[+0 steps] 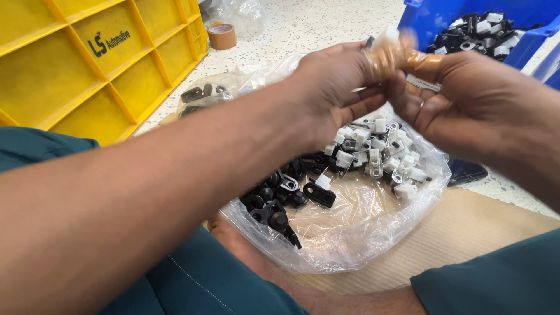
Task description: The person sits at a workbench assembling small plastic components. They pick a black bracket and a white plastic slider from a pile, press the slider into the bracket, insert a metal pin, and place the finished assembly into a blue bin, repeating the cycle.
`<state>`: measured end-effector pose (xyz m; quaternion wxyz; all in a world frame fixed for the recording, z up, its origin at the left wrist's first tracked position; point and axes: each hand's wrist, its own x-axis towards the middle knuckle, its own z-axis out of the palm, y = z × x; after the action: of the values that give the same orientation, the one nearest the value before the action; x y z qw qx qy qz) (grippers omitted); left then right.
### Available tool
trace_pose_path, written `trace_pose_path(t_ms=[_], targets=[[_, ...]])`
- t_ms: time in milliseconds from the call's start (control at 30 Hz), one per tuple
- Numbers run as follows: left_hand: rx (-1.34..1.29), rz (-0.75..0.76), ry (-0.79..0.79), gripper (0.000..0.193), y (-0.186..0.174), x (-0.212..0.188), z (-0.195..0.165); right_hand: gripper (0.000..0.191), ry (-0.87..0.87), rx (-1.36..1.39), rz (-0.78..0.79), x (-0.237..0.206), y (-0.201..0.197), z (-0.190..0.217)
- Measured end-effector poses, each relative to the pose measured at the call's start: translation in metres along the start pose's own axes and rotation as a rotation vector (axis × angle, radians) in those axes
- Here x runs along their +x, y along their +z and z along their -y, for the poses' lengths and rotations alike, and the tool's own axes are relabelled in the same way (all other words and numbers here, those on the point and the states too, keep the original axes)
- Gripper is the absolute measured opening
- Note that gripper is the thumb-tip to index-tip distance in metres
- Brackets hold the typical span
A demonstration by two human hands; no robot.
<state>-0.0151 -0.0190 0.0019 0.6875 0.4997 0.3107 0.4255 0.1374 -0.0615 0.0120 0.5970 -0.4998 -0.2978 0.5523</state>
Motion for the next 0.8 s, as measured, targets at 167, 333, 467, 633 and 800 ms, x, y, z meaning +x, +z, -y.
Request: trace_pose_path(t_ms=[167, 333, 467, 633, 800], targets=[[-0.061, -0.194, -0.057, 0.028, 0.005, 0.004, 0.013, 0.029, -0.119, -0.197, 0.104, -0.004, -0.005, -0.013], [-0.084, -0.093, -0.097, 0.017, 0.001, 0.006, 0.000, 0.029, -0.215, -0.289, 0.174, 0.000, -0.007, -0.006], [0.146, -0.036, -0.028, 0.019, 0.005, 0.002, -0.014, 0.023, -0.343, -0.486, 0.097, 0.003, -0.011, 0.001], [0.217, 0.102, 0.094, 0.022, 0.005, 0.003, -0.019, 0.024, -0.421, -0.498, 0.074, 0.004, -0.013, 0.010], [0.209, 0.156, 0.084, 0.017, 0.003, 0.001, -0.016, 0.017, -0.349, -0.424, 0.215, 0.003, -0.014, 0.016]])
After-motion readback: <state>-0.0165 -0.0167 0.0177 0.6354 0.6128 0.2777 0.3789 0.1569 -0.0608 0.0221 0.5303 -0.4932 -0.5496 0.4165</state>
